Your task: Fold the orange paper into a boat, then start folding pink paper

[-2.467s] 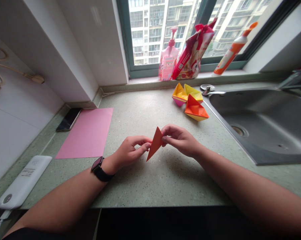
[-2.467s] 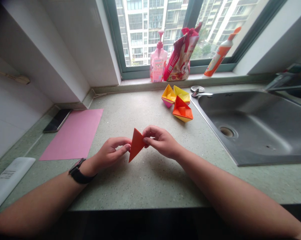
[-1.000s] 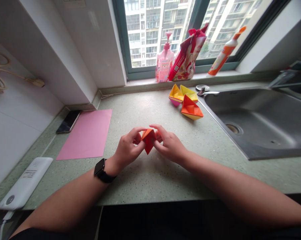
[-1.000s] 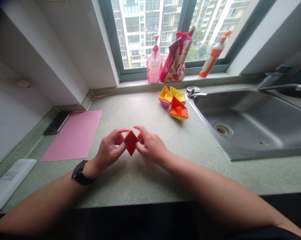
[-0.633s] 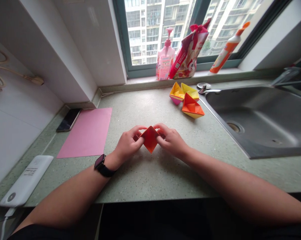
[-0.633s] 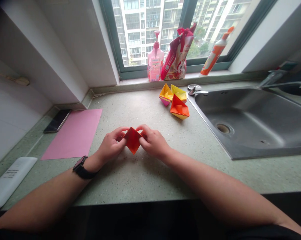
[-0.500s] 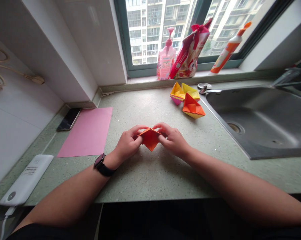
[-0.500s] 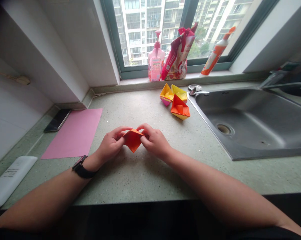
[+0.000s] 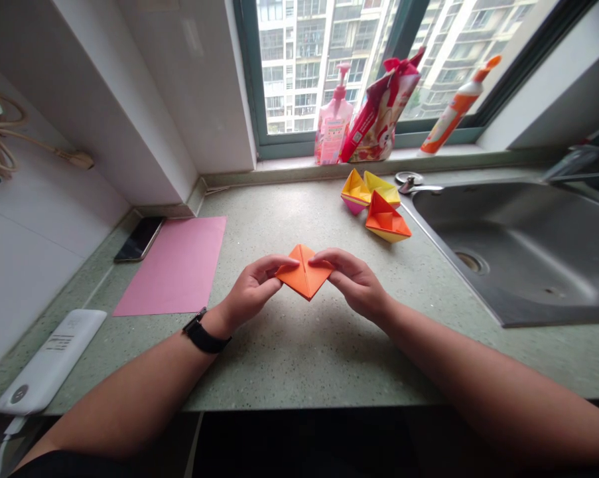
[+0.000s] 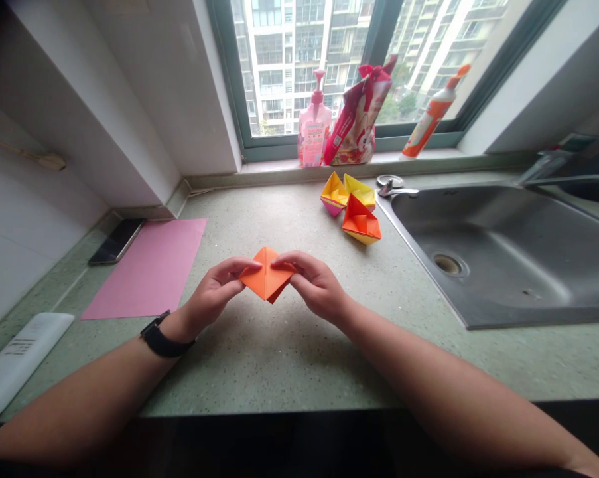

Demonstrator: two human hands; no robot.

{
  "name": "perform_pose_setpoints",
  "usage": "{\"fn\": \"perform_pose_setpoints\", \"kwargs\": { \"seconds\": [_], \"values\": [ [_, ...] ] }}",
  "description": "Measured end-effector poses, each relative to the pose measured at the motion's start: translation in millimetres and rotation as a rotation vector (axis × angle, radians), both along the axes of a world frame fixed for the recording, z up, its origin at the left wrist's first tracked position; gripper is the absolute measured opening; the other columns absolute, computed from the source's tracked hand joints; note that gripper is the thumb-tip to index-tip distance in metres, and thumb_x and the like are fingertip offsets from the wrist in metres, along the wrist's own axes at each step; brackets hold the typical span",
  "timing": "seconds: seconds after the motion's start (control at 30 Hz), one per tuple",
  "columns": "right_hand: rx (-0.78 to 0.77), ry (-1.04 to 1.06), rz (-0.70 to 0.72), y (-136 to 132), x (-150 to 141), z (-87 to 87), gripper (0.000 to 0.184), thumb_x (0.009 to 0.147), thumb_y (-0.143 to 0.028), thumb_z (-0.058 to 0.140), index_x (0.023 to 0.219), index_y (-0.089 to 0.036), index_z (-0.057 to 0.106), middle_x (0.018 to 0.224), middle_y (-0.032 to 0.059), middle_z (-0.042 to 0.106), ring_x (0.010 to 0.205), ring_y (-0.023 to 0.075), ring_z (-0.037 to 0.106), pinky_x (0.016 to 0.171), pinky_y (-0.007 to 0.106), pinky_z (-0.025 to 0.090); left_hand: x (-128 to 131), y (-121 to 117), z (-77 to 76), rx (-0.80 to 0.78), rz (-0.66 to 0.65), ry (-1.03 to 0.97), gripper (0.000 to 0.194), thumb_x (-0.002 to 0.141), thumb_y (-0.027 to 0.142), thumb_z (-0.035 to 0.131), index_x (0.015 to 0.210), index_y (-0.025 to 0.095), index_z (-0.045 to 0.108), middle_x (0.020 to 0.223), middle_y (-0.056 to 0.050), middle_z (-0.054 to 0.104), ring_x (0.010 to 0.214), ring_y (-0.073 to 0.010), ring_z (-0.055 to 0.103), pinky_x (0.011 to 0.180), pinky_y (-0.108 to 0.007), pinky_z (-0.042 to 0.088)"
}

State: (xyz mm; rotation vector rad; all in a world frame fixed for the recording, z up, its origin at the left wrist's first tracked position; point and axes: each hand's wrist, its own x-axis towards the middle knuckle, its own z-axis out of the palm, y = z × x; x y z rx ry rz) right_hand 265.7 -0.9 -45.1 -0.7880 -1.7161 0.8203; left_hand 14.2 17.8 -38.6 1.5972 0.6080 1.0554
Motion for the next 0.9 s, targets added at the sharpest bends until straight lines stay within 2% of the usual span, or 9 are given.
{"fn": "perform_pose_setpoints", "kwargs": {
  "seconds": [0.1, 0.23, 0.33, 0.43, 0.53, 0.6, 0.67, 0.8, 0.9],
  "values": [
    [0.18, -0.121, -0.016, -3, 0, 1.6, 0.038, 0.096, -0.007, 0.054, 0.122, -0.027, 0.073, 0.109, 0.0051, 0.078, 0.1, 0.0206, 0.074, 0.088, 0.036, 0.061, 1, -2, -1.0, -0.025, -0.021, -0.037, 0.024, 0.1, 0.036, 0.073, 0.12, 0.023, 0.076, 0.119, -0.008, 0.079, 0.11, -0.024, 0.075, 0.096, -0.036, 0.061],
    [0.374, -0.276, 0.009, -8, -3, 4.2, 0.048, 0.095, -0.003, 0.051, 0.13, -0.027, 0.071, 0.114, 0.0061, 0.077, 0.099, 0.0191, 0.075, 0.085, 0.035, 0.063, 6, -5, 0.4, -0.094, 0.076, -0.015, 0.037, 0.099, 0.047, 0.08, 0.123, 0.024, 0.063, 0.105, -0.005, 0.077, 0.094, -0.0187, 0.075, 0.081, -0.029, 0.061],
    [0.462, -0.356, 0.007, -11, -5, 4.3, 0.048, 0.096, -0.004, 0.051, 0.132, -0.029, 0.07, 0.115, 0.0052, 0.078, 0.097, 0.0184, 0.076, 0.082, 0.034, 0.064, 8, -6, 4.1, -0.098, 0.102, 0.055, 0.04, 0.097, 0.055, 0.082, 0.113, 0.02, 0.07, 0.099, -0.006, 0.079, 0.089, -0.0188, 0.076, 0.079, -0.029, 0.062],
    [0.5, -0.401, 0.007, -12, -4, 5.1, 0.05, 0.096, -0.004, 0.051, 0.136, -0.031, 0.067, 0.117, 0.0054, 0.078, 0.099, 0.0193, 0.076, 0.083, 0.036, 0.065, 8, -6, 7.7, -0.059, 0.13, 0.113, 0.038, 0.098, 0.056, 0.081, 0.097, 0.018, 0.077, 0.096, -0.007, 0.08, 0.087, -0.0193, 0.076, 0.08, -0.032, 0.063],
    [0.465, -0.355, 0.026, -14, -2, 8.4, 0.059, 0.094, -0.009, 0.055, 0.149, -0.029, 0.057, 0.129, 0.0106, 0.074, 0.114, 0.0254, 0.074, 0.094, 0.045, 0.065, 6, -6, 9.0, 0.003, 0.149, 0.058, 0.034, 0.098, 0.054, 0.083, 0.098, 0.019, 0.081, 0.102, -0.008, 0.081, 0.094, -0.0212, 0.076, 0.085, -0.035, 0.064],
    [0.442, -0.307, 0.009, -15, -3, 10.9, 0.062, 0.094, -0.016, 0.061, 0.155, -0.026, 0.05, 0.132, 0.0143, 0.072, 0.122, 0.03, 0.071, 0.101, 0.052, 0.063, 6, -7, 8.5, 0.103, 0.167, 0.026, 0.029, 0.099, 0.05, 0.083, 0.098, 0.021, 0.082, 0.108, -0.009, 0.079, 0.101, -0.0215, 0.075, 0.09, -0.037, 0.063],
    [0.46, -0.299, -0.047, -15, -5, 12.7, 0.054, 0.096, -0.022, 0.068, 0.149, -0.025, 0.055, 0.126, 0.0135, 0.075, 0.118, 0.0309, 0.072, 0.101, 0.053, 0.062, 6, -9, 7.9, 0.249, 0.189, 0.028, 0.022, 0.1, 0.044, 0.083, 0.096, 0.022, 0.082, 0.111, -0.009, 0.078, 0.104, -0.0206, 0.074, 0.095, -0.037, 0.062],
    [0.532, -0.343, -0.155, -12, -9, 13.6, 0.015, 0.1, -0.024, 0.074, 0.114, -0.029, 0.071, 0.101, 0.0041, 0.079, 0.095, 0.0242, 0.075, 0.099, 0.049, 0.062, 9, -15, 9.2, 0.487, 0.193, 0.094, 0.006, 0.1, 0.032, 0.084, 0.098, 0.026, 0.084, 0.112, -0.007, 0.074, 0.103, -0.019, 0.072, 0.096, -0.038, 0.062],
    [0.573, -0.367, -0.199, -11, -9, 12.8, 0.01, 0.1, -0.021, 0.075, 0.101, -0.03, 0.072, 0.095, 0.0011, 0.079, 0.09, 0.0216, 0.074, 0.099, 0.048, 0.061, 10, -19, 11.5, 0.606, 0.23, 0.131, 0.007, 0.099, 0.026, 0.084, 0.106, 0.028, 0.084, 0.117, -0.006, 0.073, 0.104, -0.0186, 0.073, 0.096, -0.038, 0.064]
  ]
}}
